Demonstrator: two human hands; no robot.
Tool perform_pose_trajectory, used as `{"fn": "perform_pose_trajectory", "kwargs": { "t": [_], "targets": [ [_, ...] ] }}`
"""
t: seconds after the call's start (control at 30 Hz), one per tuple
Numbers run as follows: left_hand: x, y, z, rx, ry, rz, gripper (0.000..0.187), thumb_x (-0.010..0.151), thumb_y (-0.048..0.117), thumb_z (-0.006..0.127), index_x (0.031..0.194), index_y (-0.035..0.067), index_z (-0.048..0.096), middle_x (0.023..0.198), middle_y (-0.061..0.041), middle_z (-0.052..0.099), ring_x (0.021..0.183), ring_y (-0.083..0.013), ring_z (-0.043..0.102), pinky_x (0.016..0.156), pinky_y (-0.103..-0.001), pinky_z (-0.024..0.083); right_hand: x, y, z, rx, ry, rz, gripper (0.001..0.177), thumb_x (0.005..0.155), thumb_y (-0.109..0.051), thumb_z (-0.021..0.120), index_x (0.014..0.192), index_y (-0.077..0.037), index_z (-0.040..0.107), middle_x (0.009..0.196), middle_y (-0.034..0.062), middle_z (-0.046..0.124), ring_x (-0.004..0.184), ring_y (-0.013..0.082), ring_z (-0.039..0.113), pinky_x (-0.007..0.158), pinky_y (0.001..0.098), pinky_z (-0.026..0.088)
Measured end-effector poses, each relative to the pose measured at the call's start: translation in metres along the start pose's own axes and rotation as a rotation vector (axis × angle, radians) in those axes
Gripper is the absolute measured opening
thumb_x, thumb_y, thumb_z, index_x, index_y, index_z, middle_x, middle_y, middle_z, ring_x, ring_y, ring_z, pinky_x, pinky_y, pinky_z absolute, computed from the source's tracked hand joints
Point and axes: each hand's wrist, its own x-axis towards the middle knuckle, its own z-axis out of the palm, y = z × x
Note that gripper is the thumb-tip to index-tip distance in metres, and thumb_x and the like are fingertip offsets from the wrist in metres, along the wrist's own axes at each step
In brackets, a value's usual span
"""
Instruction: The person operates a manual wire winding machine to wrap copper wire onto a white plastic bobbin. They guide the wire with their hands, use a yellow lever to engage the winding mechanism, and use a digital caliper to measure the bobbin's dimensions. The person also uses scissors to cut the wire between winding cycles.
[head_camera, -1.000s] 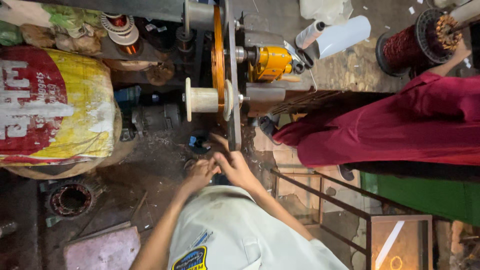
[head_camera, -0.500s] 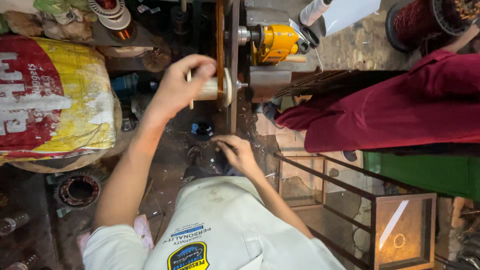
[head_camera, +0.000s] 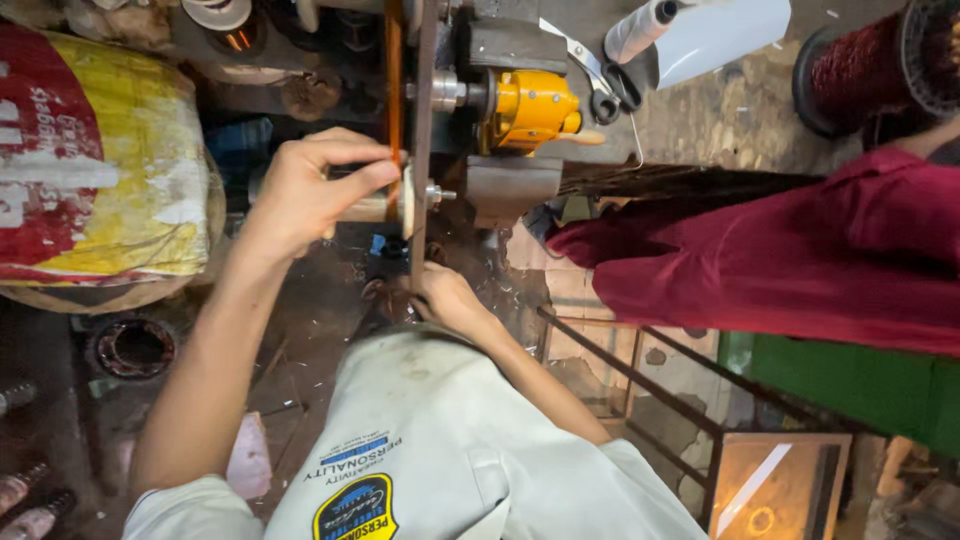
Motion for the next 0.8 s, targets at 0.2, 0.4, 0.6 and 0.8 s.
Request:
{"fn": "perform_pose_trajectory", "kwargs": {
  "t": [0.2, 0.4, 0.6, 0.8],
  "targets": [
    [0.002, -0.003, -0.002, 0.006, -0.011, -0.039, 0.023, 0.09, 0.023, 0.079, 0.104, 0.005, 0.079, 0.105, -0.003, 0.073, 0.096, -0.0092, 0.068, 0.082, -0.026, 0.053, 0.005, 0.044, 0.001, 0.013, -0.274, 0.066, 0.017, 0.087, -0.013, 0.065, 0.102, -0.011, 0.071, 0.098, 0.0151, 0.072, 0.094, 0.0391, 0.069, 0.08, 0.0489, 0.053],
    [-0.002, 0.004, 0.002, 0.047, 0.02, -0.008, 0.022, 0.092, 0.022, 0.078, 0.103, 0.004, 0.079, 0.101, -0.002, 0.072, 0.093, -0.0088, 0.065, 0.076, -0.024, 0.05, -0.014, 0.08, -0.024, -0.146, -0.204, -0.025, 0.034, 0.09, -0.025, 0.067, 0.114, -0.001, 0.066, 0.117, 0.0283, 0.068, 0.093, 0.0456, 0.065, 0.077, 0.0512, 0.052],
    [-0.009, 0.004, 0.001, 0.059, 0.084, -0.262, 0.018, 0.088, 0.016, 0.078, 0.099, 0.002, 0.078, 0.098, -0.003, 0.069, 0.082, -0.0115, 0.059, 0.059, -0.029, 0.043, -0.04, 0.066, -0.172, 0.041, -0.583, 0.121, 0.046, 0.094, -0.038, 0.069, 0.128, -0.008, 0.066, 0.116, 0.0207, 0.073, 0.101, 0.0365, 0.07, 0.086, 0.0421, 0.054],
    [-0.008, -0.014, -0.003, 0.043, 0.01, -0.009, 0.016, 0.086, 0.011, 0.079, 0.1, 0.002, 0.077, 0.097, -0.004, 0.072, 0.096, -0.0144, 0.063, 0.086, -0.027, 0.049, -0.002, 0.08, -0.304, 0.192, 0.472, 0.324, 0.02, 0.105, -0.017, 0.061, 0.108, -0.003, 0.074, 0.093, 0.0115, 0.074, 0.087, 0.0241, 0.07, 0.08, 0.04, 0.056]
  ]
}}
